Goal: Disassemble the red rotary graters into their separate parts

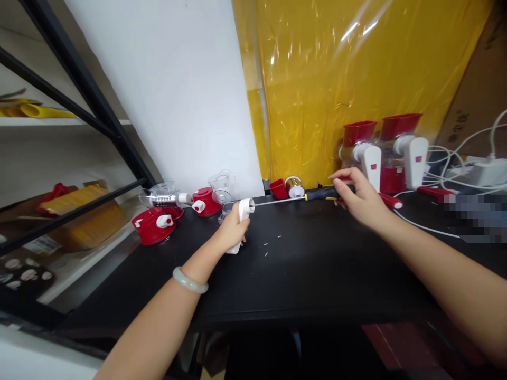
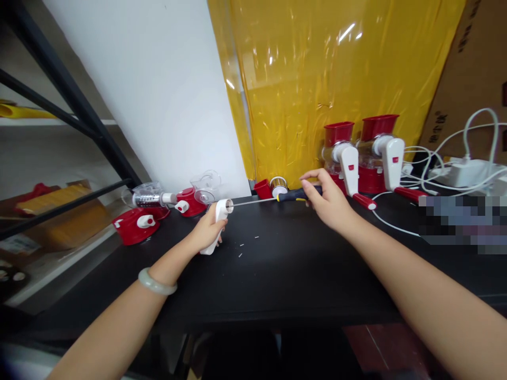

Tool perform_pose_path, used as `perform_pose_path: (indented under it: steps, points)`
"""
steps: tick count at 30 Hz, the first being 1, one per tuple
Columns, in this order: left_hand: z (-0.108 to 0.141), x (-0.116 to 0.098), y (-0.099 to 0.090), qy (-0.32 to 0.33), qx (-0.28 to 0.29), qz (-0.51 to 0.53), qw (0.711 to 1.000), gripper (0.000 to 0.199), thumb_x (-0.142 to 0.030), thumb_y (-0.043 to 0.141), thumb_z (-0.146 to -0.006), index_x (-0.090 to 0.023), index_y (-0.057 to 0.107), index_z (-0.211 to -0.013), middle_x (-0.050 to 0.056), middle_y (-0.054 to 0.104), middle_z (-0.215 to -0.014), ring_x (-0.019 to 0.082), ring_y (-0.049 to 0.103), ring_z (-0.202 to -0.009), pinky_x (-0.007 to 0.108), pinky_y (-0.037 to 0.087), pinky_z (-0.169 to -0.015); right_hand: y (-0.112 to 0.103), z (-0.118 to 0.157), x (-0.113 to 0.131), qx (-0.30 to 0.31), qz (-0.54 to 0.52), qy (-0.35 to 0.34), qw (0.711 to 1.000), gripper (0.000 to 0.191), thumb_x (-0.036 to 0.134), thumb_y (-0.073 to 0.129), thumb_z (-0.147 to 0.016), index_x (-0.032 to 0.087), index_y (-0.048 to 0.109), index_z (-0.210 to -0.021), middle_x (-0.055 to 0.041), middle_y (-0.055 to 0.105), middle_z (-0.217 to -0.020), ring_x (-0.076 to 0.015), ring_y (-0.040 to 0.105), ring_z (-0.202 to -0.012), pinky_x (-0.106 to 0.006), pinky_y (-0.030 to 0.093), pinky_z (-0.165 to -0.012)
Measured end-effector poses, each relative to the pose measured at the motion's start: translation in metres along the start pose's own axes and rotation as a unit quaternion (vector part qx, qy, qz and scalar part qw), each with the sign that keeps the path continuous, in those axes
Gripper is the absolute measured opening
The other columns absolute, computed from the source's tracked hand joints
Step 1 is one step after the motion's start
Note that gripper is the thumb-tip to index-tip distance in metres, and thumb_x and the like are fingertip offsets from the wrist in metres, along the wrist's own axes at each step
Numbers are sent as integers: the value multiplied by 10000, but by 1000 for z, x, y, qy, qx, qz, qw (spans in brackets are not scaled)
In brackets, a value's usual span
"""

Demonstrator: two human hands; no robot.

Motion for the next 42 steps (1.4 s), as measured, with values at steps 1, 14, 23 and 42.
perform_pose_path:
  steps: [1, 14, 23, 42]
  points:
    - [-1, 1, -1, -4, -4, 7, 1000, 505, -209, 472, -848, -216, 328, -1332, -39, 522, -686, 112, 535, -394, 214, 433, -369, 0, 0, 6, -1, -17, -29, 999, 300, 487, 611, -827, 280, 537, -1032, -2, 567, -743, -158, 561, -590, -308, 453, -545]
    - [2, -2, 1, -3, 8, -1, 1000, 510, -224, 462, -849, -231, 323, -1339, -32, 524, -699, 128, 550, -407, 221, 428, -361, 2, 1, -8, 5, 14, 52, 999, 366, 601, 422, -894, 254, 526, -942, 39, 454, -512, -138, 432, -392, -287, 356, -406]
    - [-1, 0, -1, -8, 2, 8, 1000, 514, -227, 471, -838, -236, 322, -1330, -37, 518, -690, 136, 552, -403, 237, 445, -375, 5, -2, 2, 11, -187, -6, 982, 368, 482, 680, -740, 293, 512, -1007, -11, 575, -932, -185, 611, -813, -330, 528, -679]
    - [2, -1, 1, -14, 22, 5, 1000, 496, -237, 467, -843, -231, 333, -1321, -28, 532, -696, 135, 549, -414, 234, 444, -380, 3, -1, -3, 26, -68, 32, 997, 356, 593, 437, -884, 256, 551, -876, -2, 483, -641, -146, 458, -489, -302, 414, -458]
Point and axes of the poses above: each hand's wrist, its own z-axis away from the middle knuckle, its own y-axis out of the palm, x = y × z, the point moved 8 cm from there along -z, towards the middle knuckle
